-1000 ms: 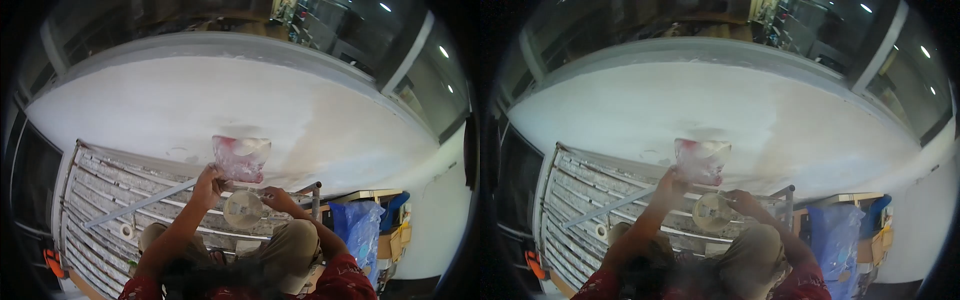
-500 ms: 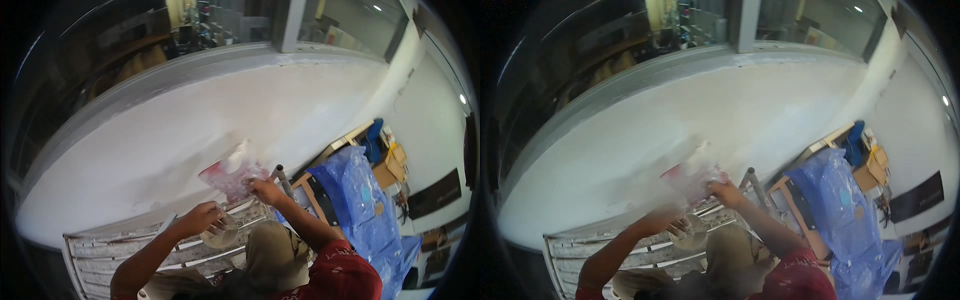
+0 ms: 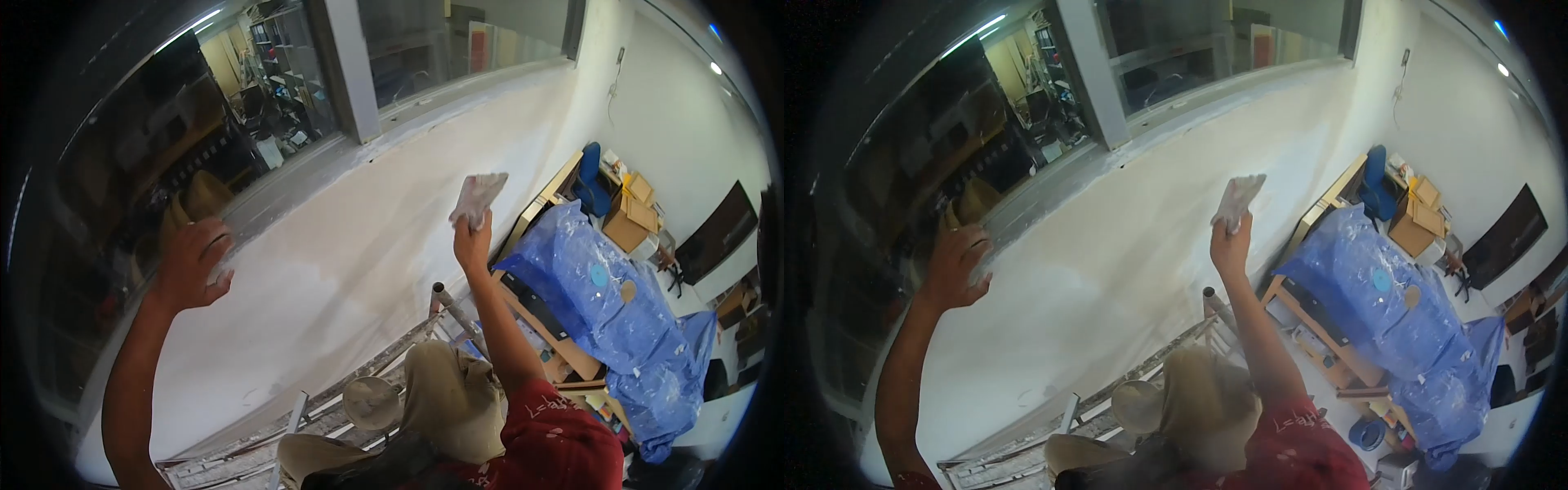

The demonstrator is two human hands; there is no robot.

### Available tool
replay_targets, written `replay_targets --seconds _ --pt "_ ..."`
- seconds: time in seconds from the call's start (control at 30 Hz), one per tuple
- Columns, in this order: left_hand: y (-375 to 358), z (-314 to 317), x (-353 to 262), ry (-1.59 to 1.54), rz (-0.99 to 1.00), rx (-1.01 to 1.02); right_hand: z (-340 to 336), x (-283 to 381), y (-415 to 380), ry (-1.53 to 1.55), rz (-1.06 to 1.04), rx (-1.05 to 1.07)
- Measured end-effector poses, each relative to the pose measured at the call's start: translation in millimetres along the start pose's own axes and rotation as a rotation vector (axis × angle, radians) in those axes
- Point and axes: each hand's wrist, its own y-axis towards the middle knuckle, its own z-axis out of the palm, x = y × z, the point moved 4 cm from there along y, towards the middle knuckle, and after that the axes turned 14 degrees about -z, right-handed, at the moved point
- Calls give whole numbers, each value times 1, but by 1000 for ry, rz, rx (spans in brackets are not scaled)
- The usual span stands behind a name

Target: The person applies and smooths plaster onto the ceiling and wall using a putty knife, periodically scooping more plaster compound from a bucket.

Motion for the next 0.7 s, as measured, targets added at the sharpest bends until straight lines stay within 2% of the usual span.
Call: replay_targets --seconds 0.13,0.23,0.33,0.47,0.63,0.67,0.7 --pt "10 -4 -8 -31 92 53 14 11 49 -317 -299 -46" --pt "13 3 -6 -40 113 74 21 5 81 -367 -310 -39" --pt "13 6 -5 -32 53 121 32 -5 101 -397 -271 -53" --pt "12 10 0 -31 45 157 66 -14 113 -608 -130 193" --pt "14 12 0 -28 9 178 84 -21 71 -722 -278 392" --pt "15 11 -2 -35 9 172 95 -34 46 -850 -411 406" --pt "16 8 -5 -41 13 169 93 -19 26 -795 -423 476"
